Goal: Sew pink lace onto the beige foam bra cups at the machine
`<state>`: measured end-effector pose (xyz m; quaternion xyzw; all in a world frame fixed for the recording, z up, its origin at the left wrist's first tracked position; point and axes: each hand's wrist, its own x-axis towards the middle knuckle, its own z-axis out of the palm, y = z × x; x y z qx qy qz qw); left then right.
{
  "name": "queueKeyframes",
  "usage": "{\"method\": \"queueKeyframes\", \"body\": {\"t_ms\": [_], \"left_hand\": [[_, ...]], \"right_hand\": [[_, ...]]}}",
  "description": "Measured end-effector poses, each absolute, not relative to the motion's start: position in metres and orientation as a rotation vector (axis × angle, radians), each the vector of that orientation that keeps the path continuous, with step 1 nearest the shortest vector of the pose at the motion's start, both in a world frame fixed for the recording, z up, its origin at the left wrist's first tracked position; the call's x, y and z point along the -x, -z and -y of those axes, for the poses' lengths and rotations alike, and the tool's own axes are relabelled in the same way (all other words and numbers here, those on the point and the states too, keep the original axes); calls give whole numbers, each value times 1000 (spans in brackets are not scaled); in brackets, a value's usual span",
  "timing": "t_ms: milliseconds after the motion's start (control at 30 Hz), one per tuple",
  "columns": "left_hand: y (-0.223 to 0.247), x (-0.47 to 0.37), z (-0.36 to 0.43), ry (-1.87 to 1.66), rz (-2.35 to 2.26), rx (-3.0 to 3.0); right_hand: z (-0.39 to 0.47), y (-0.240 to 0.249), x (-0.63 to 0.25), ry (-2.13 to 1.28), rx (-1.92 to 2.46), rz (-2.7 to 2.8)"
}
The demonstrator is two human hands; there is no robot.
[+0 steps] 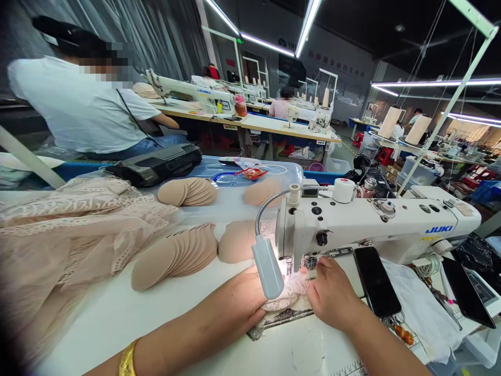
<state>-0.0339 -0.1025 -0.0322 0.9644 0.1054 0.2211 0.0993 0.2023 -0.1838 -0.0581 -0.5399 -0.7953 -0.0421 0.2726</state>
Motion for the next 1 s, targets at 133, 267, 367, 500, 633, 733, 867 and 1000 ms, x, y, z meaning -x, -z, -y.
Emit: {"method": "queueKeyframes", "body": {"t_ms": [133, 267, 367, 500, 633, 733, 867, 1000], "left_hand": [[19, 41, 104, -577, -426, -2875], [22, 39, 106, -507, -562, -2821], [18, 40, 112, -529, -473, -2647], [1, 53, 118, -422, -310, -2520], [-1, 58, 117, -366, -353, -2733], [3, 52, 116, -338, -447, -2859], [3, 44, 116, -417, -376, -2878], [7, 46, 111, -480, -398, -2871]], "right_hand": [[187, 56, -199, 287, 1283, 2139], [196, 45, -185, 392, 1168, 2226], [199, 37, -176, 318, 1095, 2324], [195, 43, -178, 263, 1182, 2389], [188, 59, -191, 314, 1450, 2391], [187, 62, -196, 365, 1510, 2345], [193, 55, -192, 372, 1368, 2357], [193, 50, -185, 210, 1338, 2476]]}}
